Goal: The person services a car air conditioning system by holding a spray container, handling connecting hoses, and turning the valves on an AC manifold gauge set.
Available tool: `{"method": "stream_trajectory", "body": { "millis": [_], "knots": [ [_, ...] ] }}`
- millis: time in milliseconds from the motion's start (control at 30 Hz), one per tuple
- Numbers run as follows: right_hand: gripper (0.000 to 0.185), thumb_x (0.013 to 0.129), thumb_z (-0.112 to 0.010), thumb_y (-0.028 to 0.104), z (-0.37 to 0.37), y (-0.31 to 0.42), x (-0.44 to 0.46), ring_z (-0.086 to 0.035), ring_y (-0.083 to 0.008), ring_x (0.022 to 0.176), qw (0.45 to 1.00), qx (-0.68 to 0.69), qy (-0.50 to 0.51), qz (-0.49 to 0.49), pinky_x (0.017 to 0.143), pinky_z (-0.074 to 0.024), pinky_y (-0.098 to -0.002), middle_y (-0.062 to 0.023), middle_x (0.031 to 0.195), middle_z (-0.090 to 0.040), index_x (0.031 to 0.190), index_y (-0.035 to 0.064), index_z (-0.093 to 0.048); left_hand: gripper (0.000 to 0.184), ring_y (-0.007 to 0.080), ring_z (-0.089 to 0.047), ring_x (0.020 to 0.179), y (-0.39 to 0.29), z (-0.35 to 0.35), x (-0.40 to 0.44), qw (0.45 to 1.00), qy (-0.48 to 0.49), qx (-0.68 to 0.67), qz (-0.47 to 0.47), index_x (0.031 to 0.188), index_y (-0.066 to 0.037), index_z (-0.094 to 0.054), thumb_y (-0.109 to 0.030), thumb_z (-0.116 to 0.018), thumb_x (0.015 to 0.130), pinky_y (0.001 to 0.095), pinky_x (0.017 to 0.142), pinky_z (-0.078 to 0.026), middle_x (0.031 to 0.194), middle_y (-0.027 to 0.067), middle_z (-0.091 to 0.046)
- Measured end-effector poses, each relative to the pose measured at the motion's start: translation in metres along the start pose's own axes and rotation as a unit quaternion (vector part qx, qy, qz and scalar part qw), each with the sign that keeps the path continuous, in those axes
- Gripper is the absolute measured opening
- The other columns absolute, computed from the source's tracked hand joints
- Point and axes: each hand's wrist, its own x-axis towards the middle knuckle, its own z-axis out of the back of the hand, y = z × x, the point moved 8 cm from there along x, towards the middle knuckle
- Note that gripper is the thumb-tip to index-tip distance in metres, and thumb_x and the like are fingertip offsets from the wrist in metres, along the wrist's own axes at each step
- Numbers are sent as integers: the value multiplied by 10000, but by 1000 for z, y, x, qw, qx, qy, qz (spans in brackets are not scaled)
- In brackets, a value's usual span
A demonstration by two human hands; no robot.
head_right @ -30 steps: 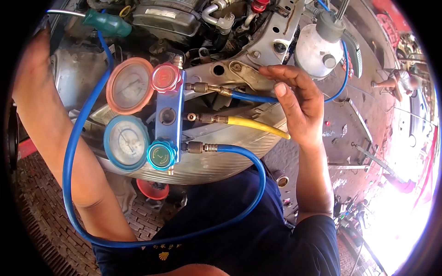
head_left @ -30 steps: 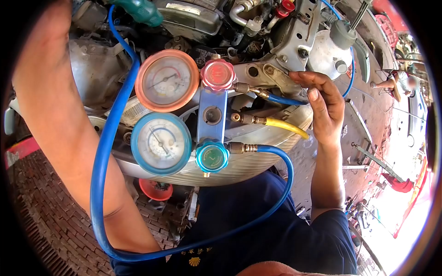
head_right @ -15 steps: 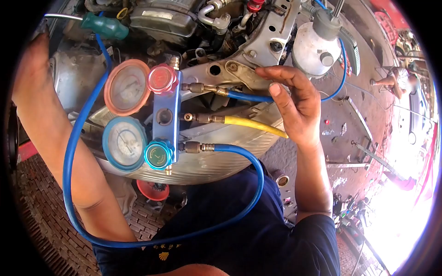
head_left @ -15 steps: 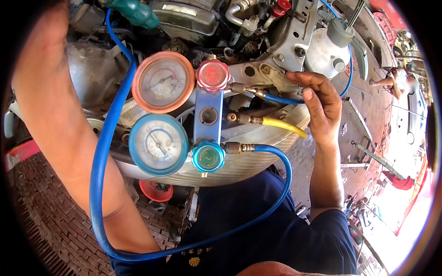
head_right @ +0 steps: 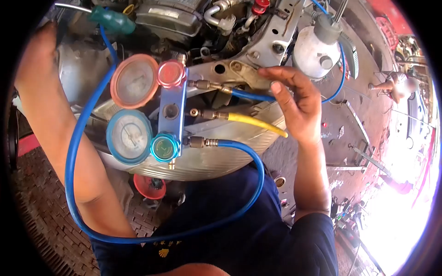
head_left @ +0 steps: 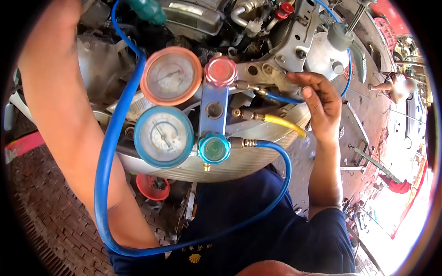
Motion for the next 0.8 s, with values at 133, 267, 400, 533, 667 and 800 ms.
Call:
{"method": "stream_trajectory", "body": {
  "millis": [133, 267, 400, 533, 667, 800],
  "knots": [
    [271, 1023, -645, 118, 0, 3, -1, -668, -181, 1130, 999, -34, 8, 2, 998, -488, -314, -144, 1187, -736, 1237, -49, -644, 140, 138, -496, 705, -2, 0, -1, 1000, -4, -1, -5, 884, -54, -562, -103, -512, 1006, 318, 750, -467, 752, 30, -517],
    [277, 1019, -652, 115, -2, 7, 5, -674, -167, 1091, 999, -41, 19, -13, 975, -492, -302, -137, 1163, -743, 1240, -50, -641, 137, 137, -495, 707, -1, -5, 5, 1000, -11, -1, -12, 883, -54, -560, -97, -515, 1005, 318, 751, -467, 754, 30, -516],
    [292, 1013, -662, 106, -2, 14, 21, -682, -155, 1050, 996, -87, 17, -14, 934, -508, -290, -123, 1131, -749, 1256, -53, -630, 135, 137, -495, 708, 2, -13, 14, 1000, -19, 2, -21, 881, -54, -559, -92, -517, 1003, 317, 751, -467, 755, 30, -515],
    [329, 1023, -645, 75, 2, 65, 57, -687, -140, 949, 990, -95, -29, 105, 848, -526, -247, -121, 1025, -745, 1310, -74, -584, 132, 137, -494, 710, -1, -21, 19, 999, -24, 0, -28, 880, -54, -558, -86, -520, 1002, 317, 752, -466, 757, 30, -514],
    [306, 1021, -651, 213, -28, 142, 108, -682, -241, 899, 961, -180, 66, 202, 859, -517, -331, -154, 995, -709, 1150, -64, -671, 130, 137, -493, 711, -4, -27, 21, 999, -25, -1, -32, 879, -54, -556, -81, -522, 1001, 316, 753, -466, 759, 29, -514],
    [421, 956, -725, 195, -114, 203, 118, -608, -74, 756, 938, -150, 45, 309, 670, -510, -227, -37, 867, -655, 1297, -29, -618, 128, 137, -493, 713, -9, -31, 20, 999, -27, -6, -35, 877, -54, -555, -75, -525, 999, 316, 754, -466, 761, 29, -513]
  ]
}}
